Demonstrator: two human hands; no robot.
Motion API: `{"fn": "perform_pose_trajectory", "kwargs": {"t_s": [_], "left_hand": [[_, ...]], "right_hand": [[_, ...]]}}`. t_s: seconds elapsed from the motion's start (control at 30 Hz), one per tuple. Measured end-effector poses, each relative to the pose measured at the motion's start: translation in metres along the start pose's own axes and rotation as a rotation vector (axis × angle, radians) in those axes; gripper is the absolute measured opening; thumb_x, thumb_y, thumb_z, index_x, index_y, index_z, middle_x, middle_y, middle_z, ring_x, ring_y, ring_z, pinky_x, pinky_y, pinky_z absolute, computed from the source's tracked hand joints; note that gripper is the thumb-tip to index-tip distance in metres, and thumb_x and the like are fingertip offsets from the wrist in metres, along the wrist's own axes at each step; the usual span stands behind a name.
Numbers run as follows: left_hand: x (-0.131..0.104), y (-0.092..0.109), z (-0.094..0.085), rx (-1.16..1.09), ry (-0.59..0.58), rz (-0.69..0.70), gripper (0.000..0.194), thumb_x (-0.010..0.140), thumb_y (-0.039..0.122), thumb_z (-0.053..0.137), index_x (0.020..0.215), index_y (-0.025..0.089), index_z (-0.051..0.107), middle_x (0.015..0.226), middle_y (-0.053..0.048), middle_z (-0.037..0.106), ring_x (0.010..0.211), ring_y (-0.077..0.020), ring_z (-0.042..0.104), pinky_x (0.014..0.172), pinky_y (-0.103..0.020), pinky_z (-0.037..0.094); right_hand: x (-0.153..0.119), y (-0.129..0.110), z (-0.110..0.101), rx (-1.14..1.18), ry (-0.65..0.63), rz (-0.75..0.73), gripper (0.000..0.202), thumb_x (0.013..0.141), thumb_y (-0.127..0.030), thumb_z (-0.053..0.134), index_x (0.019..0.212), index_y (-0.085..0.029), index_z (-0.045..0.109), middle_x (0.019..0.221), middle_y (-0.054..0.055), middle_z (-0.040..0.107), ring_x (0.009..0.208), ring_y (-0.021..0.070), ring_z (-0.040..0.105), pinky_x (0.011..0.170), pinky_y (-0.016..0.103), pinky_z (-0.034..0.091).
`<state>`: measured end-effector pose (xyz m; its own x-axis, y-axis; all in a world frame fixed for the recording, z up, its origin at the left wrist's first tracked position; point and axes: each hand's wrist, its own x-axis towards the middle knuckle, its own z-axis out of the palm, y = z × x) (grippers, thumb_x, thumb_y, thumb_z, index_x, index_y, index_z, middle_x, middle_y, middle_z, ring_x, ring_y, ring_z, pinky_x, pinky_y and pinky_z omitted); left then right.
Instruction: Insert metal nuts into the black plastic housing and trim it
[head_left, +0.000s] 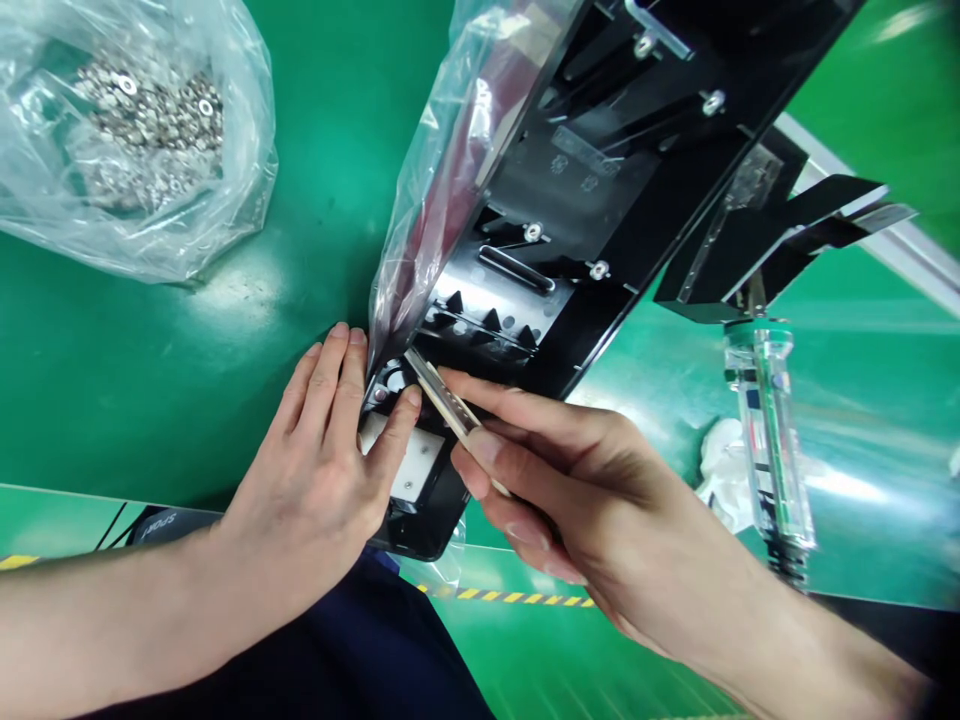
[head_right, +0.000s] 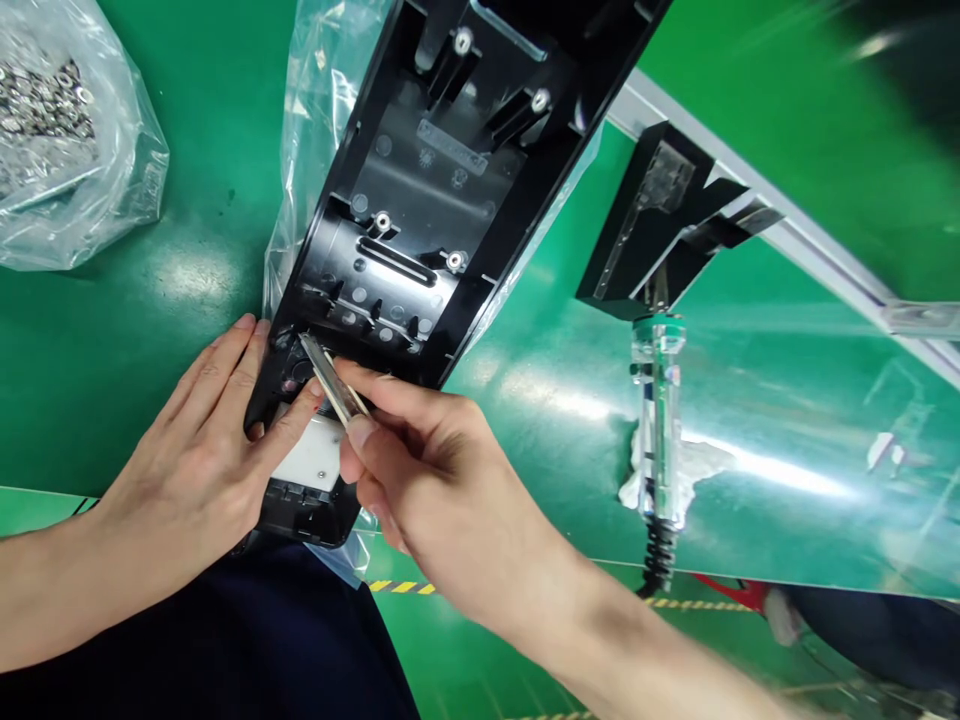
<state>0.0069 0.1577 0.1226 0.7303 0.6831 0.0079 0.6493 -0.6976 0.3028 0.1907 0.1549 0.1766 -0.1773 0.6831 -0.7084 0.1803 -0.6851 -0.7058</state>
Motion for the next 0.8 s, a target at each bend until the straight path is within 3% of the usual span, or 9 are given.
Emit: {"fn": "perform_pose_trajectory", "kwargs": {"t_s": [0.07,0.17,0.27,0.43,0.6,0.8], "left_hand": [[0.000,0.000,-0.001,0.000,-0.006,0.001,0.049,0.083,0.011,0.052,0.130,0.001,0.042,0.131,-0.042,0.033,0.128,-0.0527,0.036,0.103,-0.060,0.040],[-0.001,-0.002,-0.001,0.002,-0.008,0.027,0.053,0.081,0.009,0.054,0.131,0.001,0.040,0.131,-0.042,0.032,0.129,-0.0531,0.036,0.102,-0.061,0.040],[-0.002,-0.005,0.001,0.010,-0.004,0.041,0.056,0.080,0.008,0.056,0.133,0.002,0.038,0.132,-0.042,0.031,0.129,-0.0534,0.034,0.102,-0.061,0.040],[-0.001,-0.004,0.002,0.015,0.003,0.045,0.055,0.081,0.009,0.056,0.133,0.002,0.038,0.132,-0.042,0.031,0.129,-0.0531,0.035,0.102,-0.061,0.040],[0.000,0.001,0.000,0.010,0.004,0.001,0.052,0.081,0.008,0.055,0.131,0.002,0.039,0.133,-0.043,0.030,0.131,-0.0528,0.033,0.103,-0.062,0.039],[0.000,0.001,0.000,-0.004,0.010,0.009,0.052,0.081,0.007,0.053,0.131,0.001,0.039,0.132,-0.043,0.031,0.130,-0.0525,0.033,0.103,-0.062,0.039]], "right_hand": [[-0.002,0.003,0.003,0.235,-0.030,0.039,0.048,0.097,-0.022,0.045,0.143,-0.008,0.044,0.067,0.001,0.044,0.044,0.0038,0.033,0.035,0.009,0.028],[-0.005,0.012,0.006,0.286,0.000,0.023,0.052,0.096,-0.022,0.046,0.145,-0.008,0.040,0.067,0.000,0.042,0.045,0.0040,0.032,0.035,0.010,0.027],[-0.008,0.019,0.008,0.119,0.059,-0.023,0.048,0.096,-0.022,0.046,0.141,-0.008,0.046,0.068,0.001,0.045,0.048,0.0049,0.035,0.040,0.010,0.032],[-0.009,0.020,0.004,-0.328,0.210,-0.195,0.042,0.096,-0.026,0.048,0.133,-0.009,0.056,0.077,0.006,0.053,0.069,0.0128,0.054,0.053,0.015,0.047],[-0.013,0.020,0.001,-0.654,0.280,-0.329,0.048,0.097,-0.036,0.054,0.138,-0.011,0.052,0.085,0.009,0.055,0.083,0.0195,0.059,0.068,0.025,0.058],[-0.015,0.022,0.004,-0.855,0.289,-0.395,0.050,0.097,-0.029,0.054,0.143,-0.011,0.046,0.092,0.011,0.056,0.087,0.0205,0.060,0.072,0.026,0.059]]}}
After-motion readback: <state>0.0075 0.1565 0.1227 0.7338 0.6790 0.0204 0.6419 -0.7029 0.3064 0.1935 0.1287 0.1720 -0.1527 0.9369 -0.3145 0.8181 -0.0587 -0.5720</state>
